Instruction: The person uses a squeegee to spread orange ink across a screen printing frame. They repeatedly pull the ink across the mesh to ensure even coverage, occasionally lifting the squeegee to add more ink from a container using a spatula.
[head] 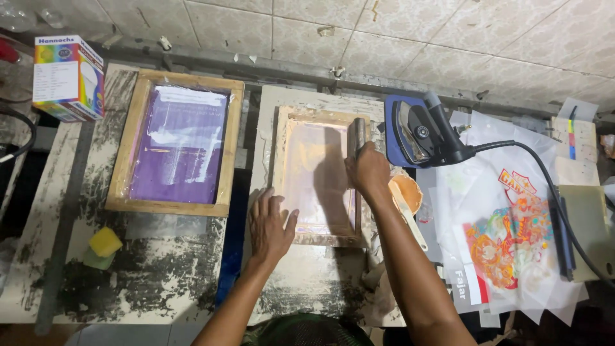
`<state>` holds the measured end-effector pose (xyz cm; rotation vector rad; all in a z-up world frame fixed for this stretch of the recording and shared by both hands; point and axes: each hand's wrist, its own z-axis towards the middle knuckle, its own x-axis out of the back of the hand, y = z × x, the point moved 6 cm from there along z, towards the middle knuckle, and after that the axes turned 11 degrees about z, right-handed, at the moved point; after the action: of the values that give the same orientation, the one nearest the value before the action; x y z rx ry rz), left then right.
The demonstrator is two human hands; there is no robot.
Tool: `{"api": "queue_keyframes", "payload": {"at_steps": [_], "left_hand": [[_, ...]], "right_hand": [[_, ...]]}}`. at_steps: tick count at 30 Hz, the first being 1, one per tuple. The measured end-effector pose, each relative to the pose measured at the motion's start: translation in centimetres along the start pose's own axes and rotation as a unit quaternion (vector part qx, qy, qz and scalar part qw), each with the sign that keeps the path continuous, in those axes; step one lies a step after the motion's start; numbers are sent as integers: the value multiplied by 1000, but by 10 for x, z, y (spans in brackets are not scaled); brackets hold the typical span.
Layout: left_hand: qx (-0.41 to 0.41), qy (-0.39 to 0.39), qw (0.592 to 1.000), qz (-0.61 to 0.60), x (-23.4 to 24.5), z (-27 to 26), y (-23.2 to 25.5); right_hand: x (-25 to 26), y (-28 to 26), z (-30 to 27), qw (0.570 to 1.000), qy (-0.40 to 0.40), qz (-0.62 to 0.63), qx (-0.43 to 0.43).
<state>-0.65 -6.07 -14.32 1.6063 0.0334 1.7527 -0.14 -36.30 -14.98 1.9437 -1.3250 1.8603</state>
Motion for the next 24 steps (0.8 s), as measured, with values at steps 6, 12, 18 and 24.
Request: {"api": "queue_keyframes", "payload": {"at_steps": [6,12,18,24], "left_hand": [[-37,-10,998,43,-14,-4,-6],[-54,8,997,61,-13,0,-8],[-64,26,995,75,-9,2,-7],[-59,38,995,65,-18,0,-12]], "right_hand": [[-14,-26,7,999,46,-19,-17],[-34,-52,5,990,116,-67,34],[-76,-76,-4,943,174,-253,131],[-43,-84,-61,957,42,-182,222]]}}
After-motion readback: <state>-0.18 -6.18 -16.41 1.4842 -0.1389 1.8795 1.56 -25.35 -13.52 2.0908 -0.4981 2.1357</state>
